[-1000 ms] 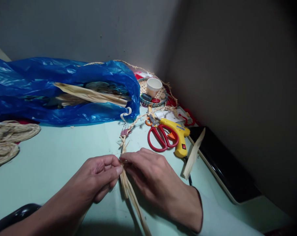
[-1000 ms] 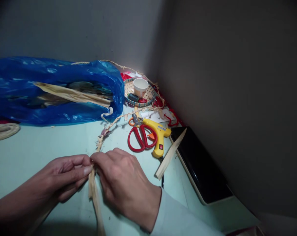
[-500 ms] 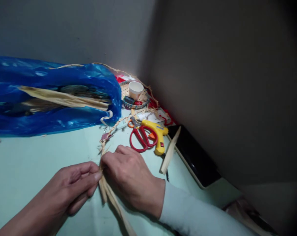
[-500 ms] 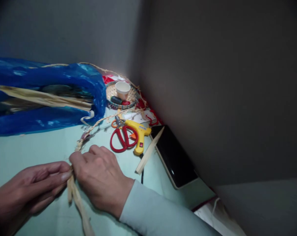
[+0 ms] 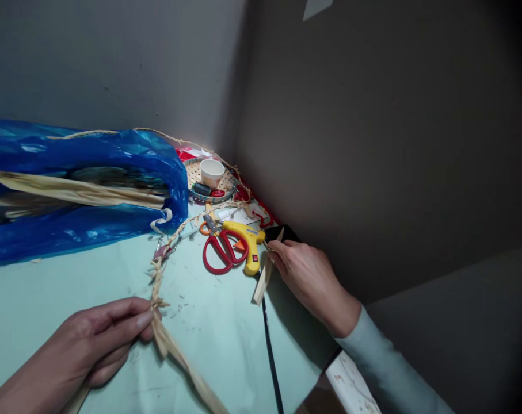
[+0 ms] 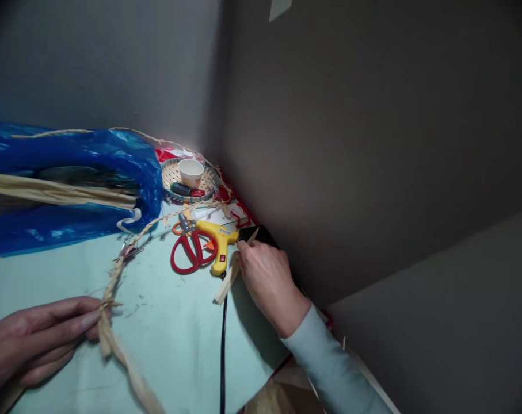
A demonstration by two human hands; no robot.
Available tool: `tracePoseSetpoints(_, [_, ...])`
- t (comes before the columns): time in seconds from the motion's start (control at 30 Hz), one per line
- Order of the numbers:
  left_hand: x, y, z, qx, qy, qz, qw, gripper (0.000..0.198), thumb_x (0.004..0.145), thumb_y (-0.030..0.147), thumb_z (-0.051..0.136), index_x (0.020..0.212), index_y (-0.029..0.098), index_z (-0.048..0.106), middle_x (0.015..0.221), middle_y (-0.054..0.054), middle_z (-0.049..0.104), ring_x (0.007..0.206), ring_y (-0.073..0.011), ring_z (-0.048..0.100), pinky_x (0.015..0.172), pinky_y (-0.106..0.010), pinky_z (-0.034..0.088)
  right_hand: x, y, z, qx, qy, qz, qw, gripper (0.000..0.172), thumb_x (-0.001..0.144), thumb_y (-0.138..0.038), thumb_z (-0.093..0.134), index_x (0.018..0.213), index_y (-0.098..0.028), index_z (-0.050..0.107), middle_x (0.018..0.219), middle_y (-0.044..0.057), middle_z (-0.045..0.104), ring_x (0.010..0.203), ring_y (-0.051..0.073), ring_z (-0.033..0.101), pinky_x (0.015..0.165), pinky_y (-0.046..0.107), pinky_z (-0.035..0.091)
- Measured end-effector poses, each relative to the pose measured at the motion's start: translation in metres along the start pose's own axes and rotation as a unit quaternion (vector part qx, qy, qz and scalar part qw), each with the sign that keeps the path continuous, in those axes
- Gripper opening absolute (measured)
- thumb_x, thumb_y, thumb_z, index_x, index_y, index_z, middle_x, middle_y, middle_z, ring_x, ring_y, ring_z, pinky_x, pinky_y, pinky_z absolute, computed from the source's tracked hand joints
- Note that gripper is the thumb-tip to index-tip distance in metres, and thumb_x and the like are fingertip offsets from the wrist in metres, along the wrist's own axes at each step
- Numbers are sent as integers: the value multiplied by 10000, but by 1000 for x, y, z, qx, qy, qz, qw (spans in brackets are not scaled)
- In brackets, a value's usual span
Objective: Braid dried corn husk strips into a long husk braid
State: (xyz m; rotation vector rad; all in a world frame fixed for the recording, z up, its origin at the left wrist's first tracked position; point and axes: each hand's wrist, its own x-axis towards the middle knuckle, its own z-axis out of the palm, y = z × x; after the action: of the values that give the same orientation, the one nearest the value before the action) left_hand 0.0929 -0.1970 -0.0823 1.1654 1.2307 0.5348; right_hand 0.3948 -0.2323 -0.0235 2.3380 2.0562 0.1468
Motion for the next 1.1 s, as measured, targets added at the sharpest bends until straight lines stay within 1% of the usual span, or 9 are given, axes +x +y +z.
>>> tracePoseSetpoints(0.1, [-6, 10, 2, -55, -10, -26, 998, 379, 635, 509, 829, 732, 163, 712, 647, 20, 566, 433, -13, 205, 429, -200, 79, 3, -3, 12, 12, 14, -2, 1000, 215, 1004, -212, 513, 879, -161, 681, 897, 102, 706, 730, 211, 657, 551, 294, 275])
tracePoseSetpoints(0.2, [-12, 21, 7, -61, -4, -34, 998, 395, 658, 519, 815, 758, 154, 702, 550, 87, 404, 457, -34, 162, 440, -217, 91, -1, -3, 11, 52, 61, -9, 997, 161, 978, -182, 532, 900, -147, 668, 900, 102, 676, 737, 210, 628, 588, 290, 335])
tracePoseSetpoints(0.3, [-16, 29, 12, -53, 4, -38, 998, 404, 646, 510, 810, 777, 145, 699, 525, 104, 332, 488, -64, 181, 451, -239, 122, -18, -9, -1, 248, 130, -78, 957, 101, 950, -184, 558, 893, -170, 641, 825, 43, 643, 685, 163, 588, 620, 259, 410])
tracePoseSetpoints(0.4, [-16, 31, 14, -49, 5, -34, 998, 402, 635, 483, 801, 792, 126, 705, 522, 98, 350, 497, -70, 184, 463, -253, 121, -39, -31, -15, 455, 69, -108, 881, 58, 946, -252, 586, 972, -207, 613, 842, 1, 655, 702, 128, 613, 616, 197, 471])
tracePoseSetpoints(0.53, [-14, 24, 10, -58, -11, -36, 998, 429, 654, 495, 784, 830, 110, 716, 497, 117, 303, 482, -64, 146, 460, -257, 95, -58, -69, -17, 526, -79, -137, 835, 155, 930, -214, 578, 1077, -220, 625, 789, -29, 666, 696, 106, 638, 628, 159, 501])
tracePoseSetpoints(0.6, [-13, 21, 8, -66, -21, -39, 997, 436, 660, 497, 779, 853, 110, 720, 487, 127, 280, 474, -61, 132, 456, -256, 80, -62, -81, -12, 523, -101, -156, 832, 162, 908, -189, 583, 1054, -208, 653, 771, -25, 677, 660, 104, 636, 616, 161, 506])
tracePoseSetpoints(0.7, [-13, 20, 6, -68, -19, -45, 997, 451, 670, 506, 775, 875, 107, 731, 497, 115, 309, 478, -61, 144, 460, -251, 78, -65, -87, -2, 512, -79, -184, 835, 221, 883, -152, 596, 1085, -202, 670, 842, 1, 714, 672, 115, 658, 639, 179, 534])
tracePoseSetpoints(0.87, [-14, 21, 8, -85, -16, -58, 995, 456, 646, 508, 801, 873, 117, 740, 459, 137, 254, 468, -61, 119, 462, -253, 79, -67, -85, 11, 484, -43, -213, 848, 292, 918, -122, 555, 1184, -226, 616, 1049, 55, 726, 937, 172, 707, 844, 255, 578])
tracePoseSetpoints(1.1, [-17, 27, 11, -38, -27, -65, 997, 411, 688, 572, 748, 751, 169, 701, 484, 107, 275, 500, -88, 150, 493, -280, 113, -70, -93, 24, 430, 36, -269, 861, 435, 915, -48, 487, 1308, -233, 520, 1060, 96, 699, 921, 231, 687, 712, 311, 605])
